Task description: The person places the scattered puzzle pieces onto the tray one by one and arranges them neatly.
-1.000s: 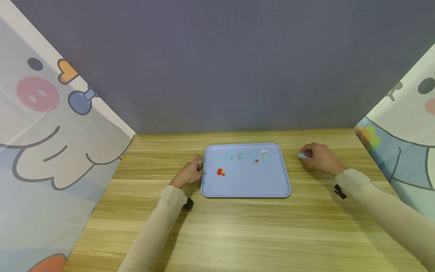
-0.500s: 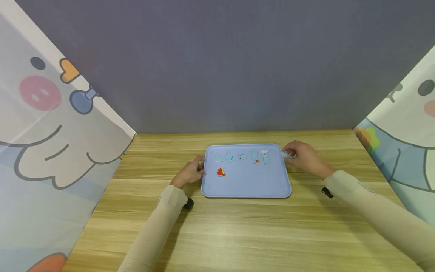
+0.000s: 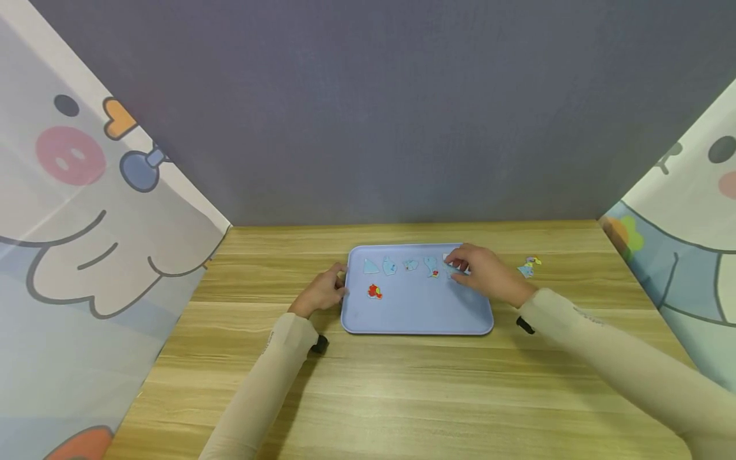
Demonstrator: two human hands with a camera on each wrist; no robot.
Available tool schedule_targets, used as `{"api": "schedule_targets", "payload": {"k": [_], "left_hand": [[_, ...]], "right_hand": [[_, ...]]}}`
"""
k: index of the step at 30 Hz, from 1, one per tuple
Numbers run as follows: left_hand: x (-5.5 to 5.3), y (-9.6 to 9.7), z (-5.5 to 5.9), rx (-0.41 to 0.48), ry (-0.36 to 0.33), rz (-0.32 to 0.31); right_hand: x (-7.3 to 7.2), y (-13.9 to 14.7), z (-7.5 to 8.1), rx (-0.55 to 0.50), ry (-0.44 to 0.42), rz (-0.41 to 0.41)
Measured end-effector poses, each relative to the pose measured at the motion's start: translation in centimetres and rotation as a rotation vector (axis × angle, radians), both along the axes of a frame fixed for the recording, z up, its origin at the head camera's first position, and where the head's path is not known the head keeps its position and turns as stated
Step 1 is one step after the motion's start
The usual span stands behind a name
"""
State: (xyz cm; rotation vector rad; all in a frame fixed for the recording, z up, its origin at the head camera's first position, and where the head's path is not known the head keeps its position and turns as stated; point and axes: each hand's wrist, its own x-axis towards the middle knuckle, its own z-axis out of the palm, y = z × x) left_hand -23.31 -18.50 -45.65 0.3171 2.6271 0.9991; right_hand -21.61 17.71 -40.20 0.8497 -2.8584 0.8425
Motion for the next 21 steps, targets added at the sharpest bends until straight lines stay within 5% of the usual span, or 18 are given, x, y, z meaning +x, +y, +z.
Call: {"api": "schedule_targets", "payload": {"k": [10, 21], "left_hand": [[-0.1, -0.1, -0.2, 0.003, 0.019, -0.008], [-0.1, 0.0, -0.2, -0.005, 0.016, -0.011]], "right_hand": [[-0.3, -3.9, -1.1, 0.021, -0.038, 0.107], [-0.5, -8.6, -2.4, 0.127, -0.212, 0.115]]}}
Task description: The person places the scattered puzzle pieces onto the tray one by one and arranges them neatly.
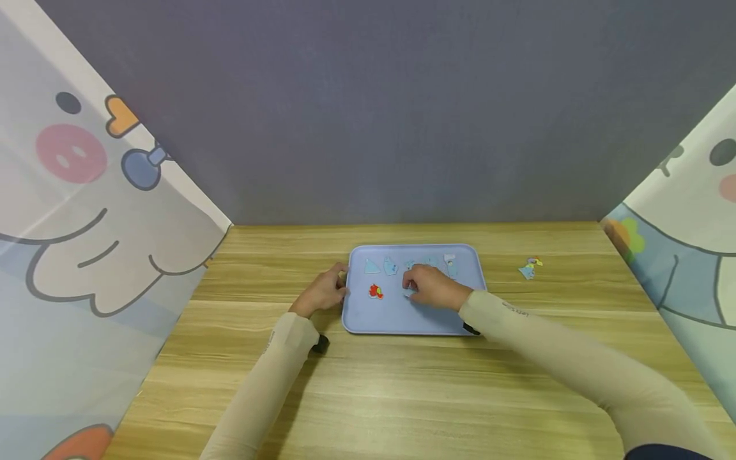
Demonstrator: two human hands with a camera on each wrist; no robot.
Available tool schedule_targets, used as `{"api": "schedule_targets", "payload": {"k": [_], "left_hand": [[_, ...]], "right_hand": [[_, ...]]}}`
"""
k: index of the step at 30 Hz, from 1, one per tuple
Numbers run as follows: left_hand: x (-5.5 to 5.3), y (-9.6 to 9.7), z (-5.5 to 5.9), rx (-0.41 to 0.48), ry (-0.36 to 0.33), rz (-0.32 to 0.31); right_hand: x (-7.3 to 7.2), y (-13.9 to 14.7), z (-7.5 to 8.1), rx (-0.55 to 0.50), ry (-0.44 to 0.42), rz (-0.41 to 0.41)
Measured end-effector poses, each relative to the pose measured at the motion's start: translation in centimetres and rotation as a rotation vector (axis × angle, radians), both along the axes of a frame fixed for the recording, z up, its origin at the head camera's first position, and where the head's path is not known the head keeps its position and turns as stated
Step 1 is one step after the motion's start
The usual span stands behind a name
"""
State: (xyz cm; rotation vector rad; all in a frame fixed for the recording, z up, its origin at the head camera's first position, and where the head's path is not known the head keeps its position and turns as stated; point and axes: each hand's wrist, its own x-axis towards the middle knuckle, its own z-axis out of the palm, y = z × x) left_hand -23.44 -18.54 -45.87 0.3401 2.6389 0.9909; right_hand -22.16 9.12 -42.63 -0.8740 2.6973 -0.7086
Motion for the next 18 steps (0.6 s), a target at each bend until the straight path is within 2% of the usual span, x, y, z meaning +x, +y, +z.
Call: {"api": "schedule_targets", "payload": {"k": [9, 18], "left_hand": [[0.0, 0.1, 0.1, 0.002, -0.008, 0.012], [0.1, 0.1, 0.2, 0.01, -0.018, 0.009]], "right_hand": [[-0.4, -2.4, -0.6, 0.044, -0.028, -0.056], [-0.6, -4.0, -0.6, 0.086, -0.059, -0.117]]}}
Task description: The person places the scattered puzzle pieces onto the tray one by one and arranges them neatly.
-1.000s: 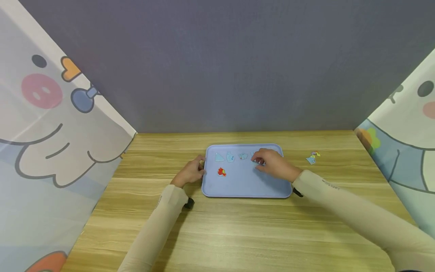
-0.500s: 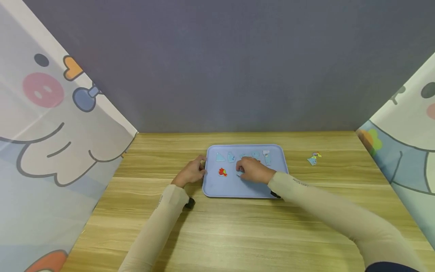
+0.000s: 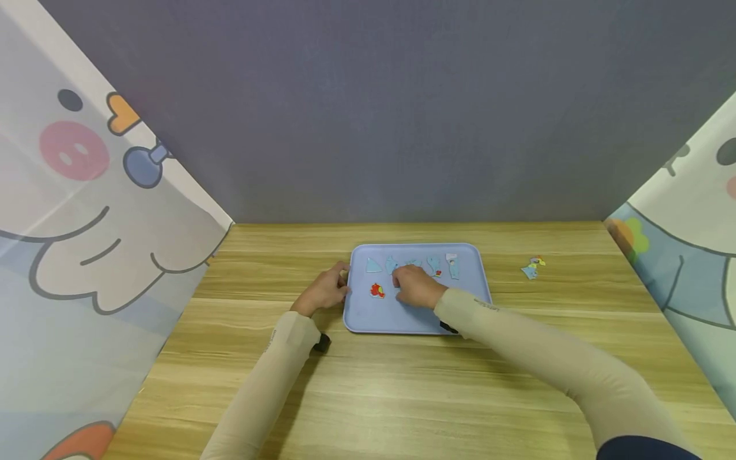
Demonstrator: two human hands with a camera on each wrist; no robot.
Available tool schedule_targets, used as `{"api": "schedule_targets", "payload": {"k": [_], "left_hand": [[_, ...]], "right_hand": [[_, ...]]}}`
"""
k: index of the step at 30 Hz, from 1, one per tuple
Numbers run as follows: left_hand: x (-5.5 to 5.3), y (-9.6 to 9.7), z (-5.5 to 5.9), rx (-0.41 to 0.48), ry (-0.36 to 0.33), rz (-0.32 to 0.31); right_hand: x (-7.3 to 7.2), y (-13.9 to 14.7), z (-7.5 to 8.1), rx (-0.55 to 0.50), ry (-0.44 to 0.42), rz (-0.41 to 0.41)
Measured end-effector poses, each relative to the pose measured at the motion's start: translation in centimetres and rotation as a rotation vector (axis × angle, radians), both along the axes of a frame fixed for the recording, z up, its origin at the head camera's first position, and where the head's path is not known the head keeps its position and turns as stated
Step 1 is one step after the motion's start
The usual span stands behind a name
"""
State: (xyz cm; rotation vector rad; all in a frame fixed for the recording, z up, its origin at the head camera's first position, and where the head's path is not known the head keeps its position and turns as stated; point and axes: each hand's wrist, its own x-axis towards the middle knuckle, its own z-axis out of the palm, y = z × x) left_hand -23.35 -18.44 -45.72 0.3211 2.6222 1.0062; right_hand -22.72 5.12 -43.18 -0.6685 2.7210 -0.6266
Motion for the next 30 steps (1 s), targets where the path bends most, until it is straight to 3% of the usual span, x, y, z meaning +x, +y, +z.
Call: {"api": "schedule_targets", "payload": {"k": [13, 20, 30], "left_hand": [[0.0, 0.1, -0.5, -0.021, 0.023, -0.014], [0.1, 0.1, -0.5, -0.018, 0.011, -0.007], [0.0, -0.2, -0.6, -0.03, -0.004, -0.011]], "right_hand": [[0.2, 1.6, 0.8, -0.029, -0.006, -0.02], [0.1, 4.5, 1.3, -0.078, 0.03, -0.031], [0.3, 10.0, 1.2, -0.18, 0.125, 0.033]]}}
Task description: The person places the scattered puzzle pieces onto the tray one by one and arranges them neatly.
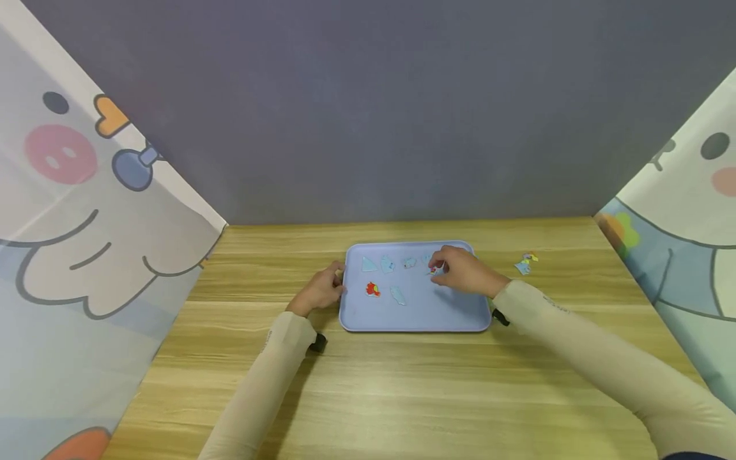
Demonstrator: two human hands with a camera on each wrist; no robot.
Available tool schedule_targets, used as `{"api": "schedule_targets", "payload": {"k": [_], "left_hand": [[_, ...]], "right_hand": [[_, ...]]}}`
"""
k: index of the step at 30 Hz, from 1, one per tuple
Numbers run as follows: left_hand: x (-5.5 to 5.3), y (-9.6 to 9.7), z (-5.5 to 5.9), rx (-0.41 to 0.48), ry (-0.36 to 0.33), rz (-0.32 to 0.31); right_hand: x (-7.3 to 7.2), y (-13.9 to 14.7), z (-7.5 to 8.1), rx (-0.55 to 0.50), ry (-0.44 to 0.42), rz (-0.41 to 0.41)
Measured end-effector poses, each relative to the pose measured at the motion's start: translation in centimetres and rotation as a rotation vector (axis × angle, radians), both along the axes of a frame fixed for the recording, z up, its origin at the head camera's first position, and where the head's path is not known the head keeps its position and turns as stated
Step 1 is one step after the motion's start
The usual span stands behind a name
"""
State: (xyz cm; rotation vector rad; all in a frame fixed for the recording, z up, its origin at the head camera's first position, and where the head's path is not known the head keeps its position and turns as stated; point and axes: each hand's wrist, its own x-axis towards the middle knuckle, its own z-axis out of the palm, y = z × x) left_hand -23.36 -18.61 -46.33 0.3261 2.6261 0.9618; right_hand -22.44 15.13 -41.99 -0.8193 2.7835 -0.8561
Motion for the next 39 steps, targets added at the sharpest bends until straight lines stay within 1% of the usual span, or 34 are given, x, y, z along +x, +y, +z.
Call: {"api": "schedule_targets", "payload": {"k": [2, 5, 10, 13, 17, 24, 32, 39], "left_hand": [[0.0, -0.1, 0.1, 0.001, -0.002, 0.0], [0.0, -0.2, 0.3, -0.002, -0.006, -0.004], [0.0, -0.1, 0.3, -0.004, 0.003, -0.008], [0.1, -0.1, 0.3, 0.009, 0.003, -0.012], [0.1, -0.1, 0.3, 0.025, 0.005, -0.015], [0.2, -0.1, 0.3, 0.013, 0.003, -0.003], [0.1, -0.2, 0.1, 0.004, 0.018, -0.013], [0.2, -0.1, 0.3, -0.001, 0.01, -0.007]], "right_hand": [[-0.1, 0.9, 0.0, -0.011, 0.02, -0.009], [-0.1, 1.9, 0.2, -0.014, 0.018, -0.034], [0.0, 3.6, 0.3, -0.002, 0.02, -0.07], [-0.1, 4.8, 0.3, 0.014, 0.031, -0.101], [-0.3, 6.8, 0.2, 0.025, 0.05, -0.151], [-0.2, 10.5, -0.1, 0.013, 0.058, -0.223], [-0.4, 13.5, -1.1, 0.042, 0.066, -0.247], [-0.6, 15.5, -1.8, 0.067, 0.036, -0.271]]}}
